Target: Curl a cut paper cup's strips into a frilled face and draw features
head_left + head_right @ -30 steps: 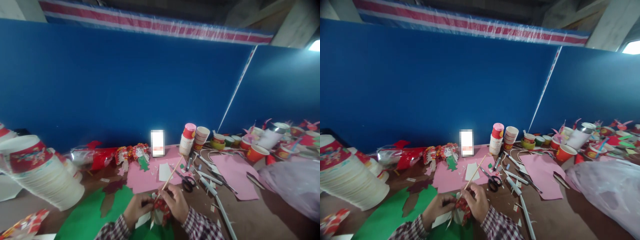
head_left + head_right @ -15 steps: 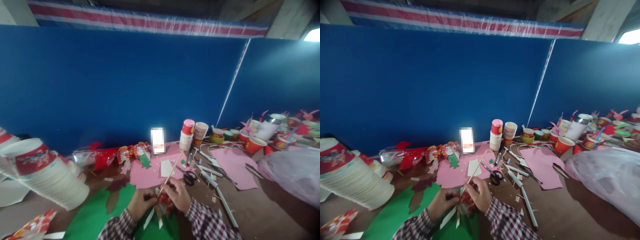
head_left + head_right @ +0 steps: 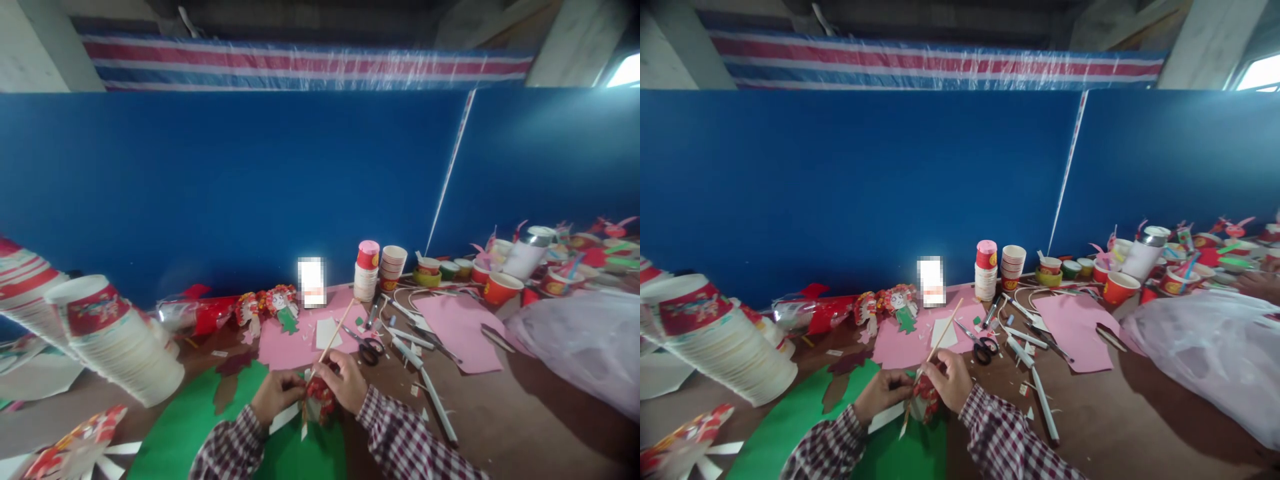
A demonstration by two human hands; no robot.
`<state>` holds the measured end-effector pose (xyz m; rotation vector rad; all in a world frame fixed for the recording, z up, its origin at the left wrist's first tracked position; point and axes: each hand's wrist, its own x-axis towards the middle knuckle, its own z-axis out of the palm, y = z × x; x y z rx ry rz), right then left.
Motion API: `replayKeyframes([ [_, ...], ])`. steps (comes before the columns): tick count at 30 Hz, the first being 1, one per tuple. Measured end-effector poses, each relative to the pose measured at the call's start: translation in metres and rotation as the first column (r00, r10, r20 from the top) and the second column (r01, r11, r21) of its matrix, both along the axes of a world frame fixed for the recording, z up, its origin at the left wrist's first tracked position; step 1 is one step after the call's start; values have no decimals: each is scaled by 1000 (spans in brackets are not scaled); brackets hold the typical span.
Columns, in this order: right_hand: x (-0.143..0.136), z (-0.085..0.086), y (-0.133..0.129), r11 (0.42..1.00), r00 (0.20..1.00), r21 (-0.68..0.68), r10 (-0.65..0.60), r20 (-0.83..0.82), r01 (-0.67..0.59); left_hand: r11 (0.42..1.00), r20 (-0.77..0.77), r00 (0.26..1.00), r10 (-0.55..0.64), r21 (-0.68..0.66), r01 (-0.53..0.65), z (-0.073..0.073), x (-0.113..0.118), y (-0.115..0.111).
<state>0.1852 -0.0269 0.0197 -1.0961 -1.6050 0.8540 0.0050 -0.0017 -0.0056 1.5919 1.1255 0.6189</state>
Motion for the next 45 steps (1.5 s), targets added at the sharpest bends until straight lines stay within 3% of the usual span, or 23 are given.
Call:
replayKeyframes([
  [17,4,-6,1,1000,999,26,-3,-52,5,994,-81,996,29,106,-20,-1,8,-6],
  [23,5,-7,4,1000,992,13,-14,-127,16,997,-59,998,-16,75,21,8,8,-9],
  [34,17,-20,25,988,929,-65,-151,-337,137,991,-12,992,-128,35,128,25,0,-3],
  [40,13,-25,25,991,911,-87,-130,-391,104,971,-113,985,127,216,-101,28,-18,0],
  [45,13,-27,26,987,894,-124,-150,-422,107,952,-55,974,221,228,-203,15,-39,-26],
])
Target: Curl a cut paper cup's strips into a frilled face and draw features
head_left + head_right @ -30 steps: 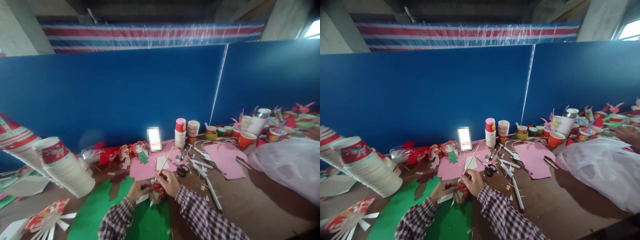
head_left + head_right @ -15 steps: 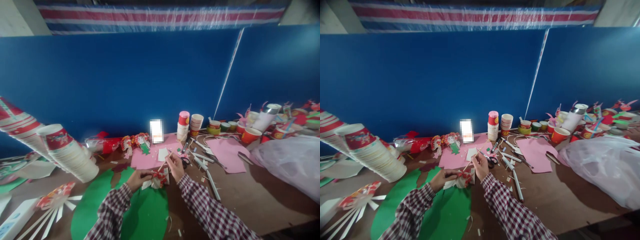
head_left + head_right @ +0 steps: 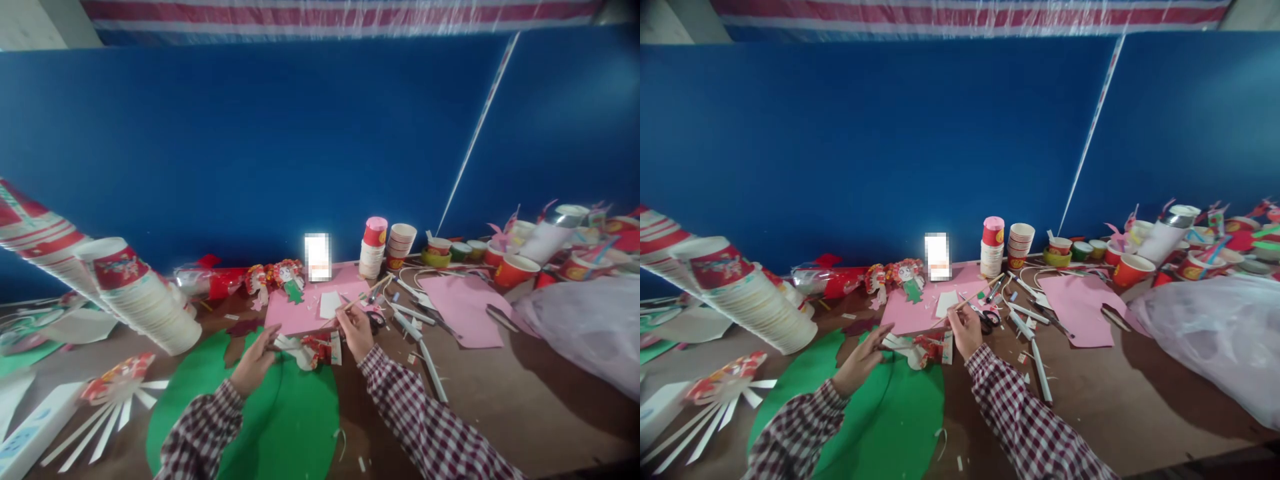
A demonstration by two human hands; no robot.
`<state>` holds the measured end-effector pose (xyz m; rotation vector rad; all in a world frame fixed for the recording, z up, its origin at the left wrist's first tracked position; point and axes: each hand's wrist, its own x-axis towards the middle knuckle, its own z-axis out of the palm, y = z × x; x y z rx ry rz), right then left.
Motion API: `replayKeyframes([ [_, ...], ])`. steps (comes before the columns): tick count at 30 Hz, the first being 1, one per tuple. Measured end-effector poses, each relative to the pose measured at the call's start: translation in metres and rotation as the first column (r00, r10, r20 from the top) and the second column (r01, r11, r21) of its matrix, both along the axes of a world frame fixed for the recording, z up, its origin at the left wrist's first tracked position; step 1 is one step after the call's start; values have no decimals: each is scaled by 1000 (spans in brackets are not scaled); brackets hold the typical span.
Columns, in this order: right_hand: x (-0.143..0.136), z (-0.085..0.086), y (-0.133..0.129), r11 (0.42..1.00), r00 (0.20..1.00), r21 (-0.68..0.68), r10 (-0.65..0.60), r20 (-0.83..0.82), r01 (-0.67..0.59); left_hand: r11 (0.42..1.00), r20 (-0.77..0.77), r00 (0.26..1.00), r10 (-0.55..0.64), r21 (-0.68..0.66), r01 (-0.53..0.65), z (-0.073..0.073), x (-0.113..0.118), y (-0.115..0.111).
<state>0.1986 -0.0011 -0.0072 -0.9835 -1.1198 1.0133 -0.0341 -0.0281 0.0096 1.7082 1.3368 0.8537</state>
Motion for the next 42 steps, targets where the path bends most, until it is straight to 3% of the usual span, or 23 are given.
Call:
replayKeyframes([
  [4,-2,3,-4,999,999,-2,32,13,-32,999,-94,994,51,-4,-52,-3,7,-16],
  [9,-6,13,-14,993,989,36,108,97,-112,987,-151,976,154,78,-143,2,28,-6],
  [13,-5,18,-21,985,970,77,136,201,-154,999,-60,998,7,41,-5,15,37,5],
  [15,-4,17,-22,968,940,90,202,274,-234,998,-47,997,-65,24,66,24,40,7],
  [19,-4,10,-20,901,857,82,372,355,-425,993,-130,991,-37,104,51,31,45,9],
  [23,-6,7,-20,863,793,48,438,424,-503,992,-143,989,-30,114,47,22,49,12],
  [29,-8,10,-23,877,800,50,410,438,-478,993,-105,994,-43,101,54,13,53,14],
  [36,-9,7,-19,932,852,57,302,428,-359,991,73,989,-130,-1,131,9,56,5],
  [42,-10,14,-23,942,856,50,279,435,-333,994,127,988,-85,-51,92,-7,58,2],
])
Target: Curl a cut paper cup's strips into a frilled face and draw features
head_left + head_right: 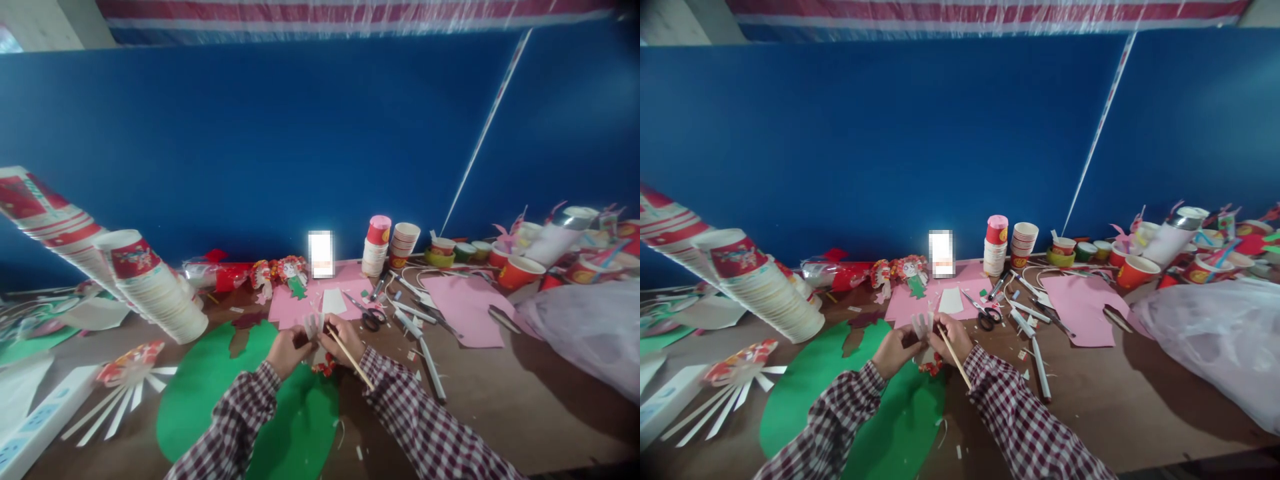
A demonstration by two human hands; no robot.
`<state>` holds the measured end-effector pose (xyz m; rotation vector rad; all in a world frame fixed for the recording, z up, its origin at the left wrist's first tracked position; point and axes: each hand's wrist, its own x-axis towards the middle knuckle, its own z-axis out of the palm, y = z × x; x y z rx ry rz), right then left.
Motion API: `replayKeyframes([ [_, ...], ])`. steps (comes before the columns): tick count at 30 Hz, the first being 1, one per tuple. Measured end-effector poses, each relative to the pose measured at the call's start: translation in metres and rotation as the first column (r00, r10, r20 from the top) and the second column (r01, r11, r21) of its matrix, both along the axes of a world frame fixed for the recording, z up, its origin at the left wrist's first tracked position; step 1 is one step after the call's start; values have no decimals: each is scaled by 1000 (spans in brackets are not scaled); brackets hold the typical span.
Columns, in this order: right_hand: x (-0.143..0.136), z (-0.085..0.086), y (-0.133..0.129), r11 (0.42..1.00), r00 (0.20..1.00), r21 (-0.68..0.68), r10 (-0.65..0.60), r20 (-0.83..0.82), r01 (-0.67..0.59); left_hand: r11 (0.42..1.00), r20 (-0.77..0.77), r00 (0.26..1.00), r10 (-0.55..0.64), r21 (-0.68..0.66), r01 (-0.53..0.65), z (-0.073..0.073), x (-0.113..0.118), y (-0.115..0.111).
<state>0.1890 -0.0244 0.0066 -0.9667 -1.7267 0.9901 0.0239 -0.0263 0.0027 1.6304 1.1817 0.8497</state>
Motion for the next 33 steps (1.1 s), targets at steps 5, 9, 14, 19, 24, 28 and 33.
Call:
replayKeyframes([
  [5,0,6,-1,1000,1000,5,29,-4,-29,997,-6,999,46,60,-46,-2,-1,2],
  [9,1,4,1,1000,1000,-11,28,9,-28,996,32,999,39,83,-42,2,-1,0],
  [14,1,0,3,1000,1000,-30,1,16,-1,994,54,998,38,103,-43,4,-1,-4],
  [19,2,-2,5,1000,1000,-27,1,23,0,984,-43,998,-50,169,56,9,-6,-4],
  [24,3,-1,4,1000,999,-11,20,29,-20,990,139,981,-133,72,124,13,-15,1],
  [28,1,0,0,998,996,31,56,69,-58,994,253,966,51,-106,-24,9,-13,12],
  [33,-1,-2,-2,999,988,32,29,155,-35,993,206,977,-52,-95,73,14,-2,23],
])
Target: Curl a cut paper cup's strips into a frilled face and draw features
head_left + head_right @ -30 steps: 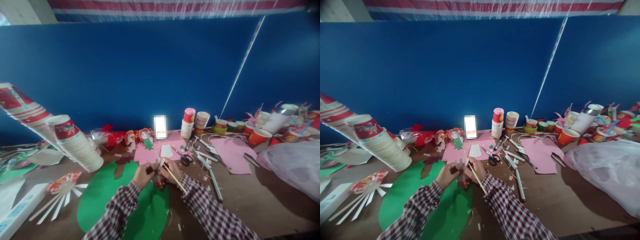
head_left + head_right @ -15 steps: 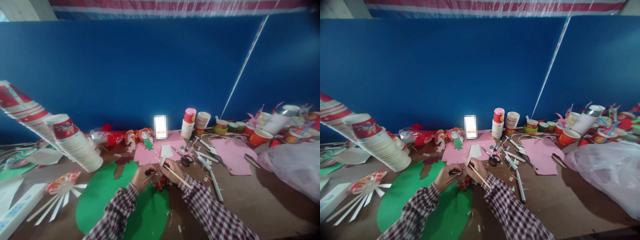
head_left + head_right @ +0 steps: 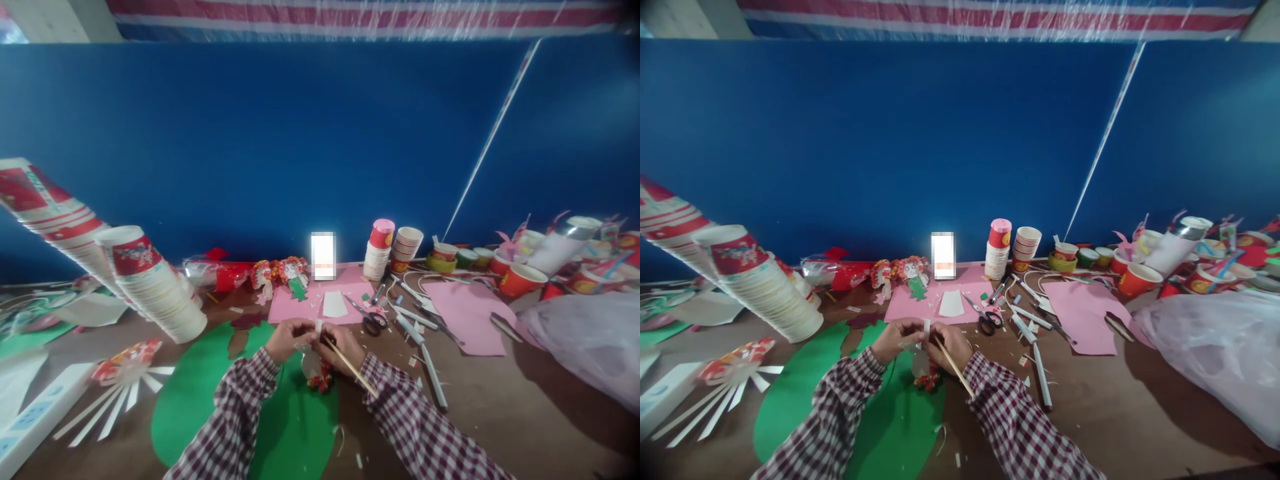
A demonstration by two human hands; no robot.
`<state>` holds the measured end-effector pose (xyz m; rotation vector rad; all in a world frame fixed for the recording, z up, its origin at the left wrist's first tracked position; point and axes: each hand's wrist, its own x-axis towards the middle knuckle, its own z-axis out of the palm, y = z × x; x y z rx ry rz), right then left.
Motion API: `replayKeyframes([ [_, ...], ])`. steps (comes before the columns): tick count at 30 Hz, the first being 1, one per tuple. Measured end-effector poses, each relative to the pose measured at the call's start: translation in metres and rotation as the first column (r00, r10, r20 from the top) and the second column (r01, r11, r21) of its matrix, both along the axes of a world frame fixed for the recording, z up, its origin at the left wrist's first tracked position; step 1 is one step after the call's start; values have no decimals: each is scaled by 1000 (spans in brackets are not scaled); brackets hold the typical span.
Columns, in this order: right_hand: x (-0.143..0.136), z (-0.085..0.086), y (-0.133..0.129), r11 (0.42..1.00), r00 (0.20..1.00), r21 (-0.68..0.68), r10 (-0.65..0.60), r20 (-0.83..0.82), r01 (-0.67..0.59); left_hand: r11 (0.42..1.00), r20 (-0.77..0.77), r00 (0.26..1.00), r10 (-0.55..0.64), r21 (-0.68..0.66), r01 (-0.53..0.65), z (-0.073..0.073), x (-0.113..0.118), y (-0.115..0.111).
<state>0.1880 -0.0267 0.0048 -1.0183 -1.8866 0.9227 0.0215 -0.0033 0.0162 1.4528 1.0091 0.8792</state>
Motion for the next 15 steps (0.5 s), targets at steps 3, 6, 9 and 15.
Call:
replayKeyframes([
  [3,0,-1,1,999,999,-12,-29,14,29,1000,-14,1000,3,11,-3,5,3,2],
  [6,0,2,1,998,999,-55,-12,-53,9,997,-29,997,65,45,-63,6,1,2],
  [9,-1,5,0,995,990,-100,11,-139,-25,989,-28,991,133,66,-131,0,-3,4],
  [15,-5,4,0,992,985,-126,-9,-172,-13,980,22,980,197,10,-198,-16,-3,5],
])
